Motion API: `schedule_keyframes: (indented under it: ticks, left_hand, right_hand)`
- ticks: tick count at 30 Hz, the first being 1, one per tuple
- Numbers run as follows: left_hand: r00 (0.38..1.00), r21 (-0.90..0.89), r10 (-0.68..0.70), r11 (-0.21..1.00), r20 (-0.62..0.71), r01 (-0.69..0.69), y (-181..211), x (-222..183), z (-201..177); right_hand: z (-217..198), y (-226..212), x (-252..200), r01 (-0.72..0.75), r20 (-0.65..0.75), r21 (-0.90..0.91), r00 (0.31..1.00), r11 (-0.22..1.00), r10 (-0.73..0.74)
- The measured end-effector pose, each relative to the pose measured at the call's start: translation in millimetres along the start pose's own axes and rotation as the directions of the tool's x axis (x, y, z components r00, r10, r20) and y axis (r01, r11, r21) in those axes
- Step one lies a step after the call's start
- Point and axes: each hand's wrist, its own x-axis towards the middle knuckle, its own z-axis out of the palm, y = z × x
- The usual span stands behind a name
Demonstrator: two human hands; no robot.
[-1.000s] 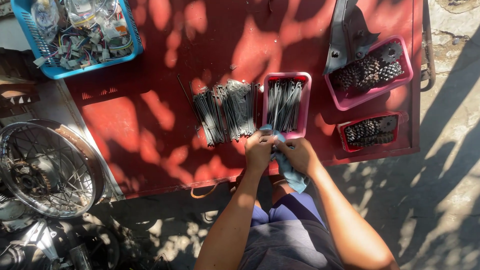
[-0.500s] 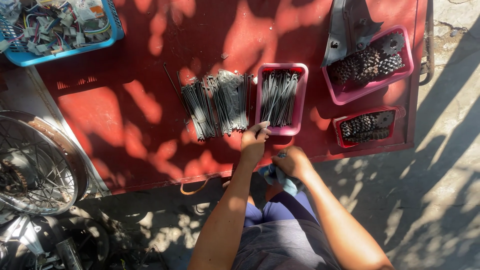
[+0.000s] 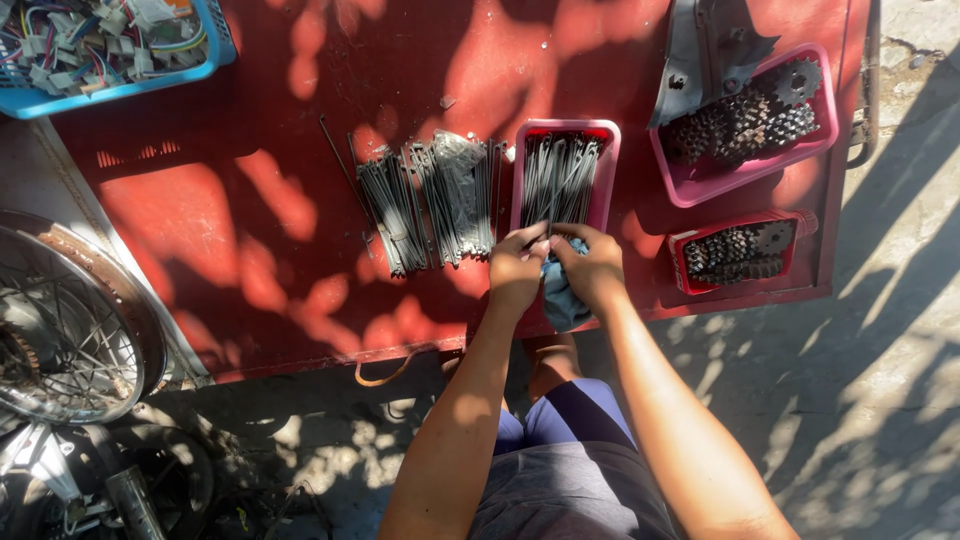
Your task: Cleaning individual motorcycle wheel spokes by wiping them with a blue cloth.
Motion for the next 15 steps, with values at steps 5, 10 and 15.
schedule_keyframes:
  ticks: [5, 10, 15]
  left_hand:
    - [0.994, 0.097, -0.105, 0.99, 0.014, 0.103, -7.0, 12.4, -16.9]
    - [0.969, -0.09, -0.207, 0.971, 0.133, 0.22, -16.1, 2.0, -29.1]
    - [0.938, -0.337, -0.262, 0.883, 0.226, 0.327, -55.1, 11.7, -47.8]
  right_hand:
    - [11.8, 22.7, 23.2, -0.03, 0.01, -0.144, 0.999, 0.989, 0.031]
    - [32.8, 0.0, -4.5, -0.058, -0.009, 0.329, 0.998, 0.943, 0.064]
    - [67.0, -25.0, -39.8, 0.153, -0.1, 0.597, 0.988, 0.787, -0.117]
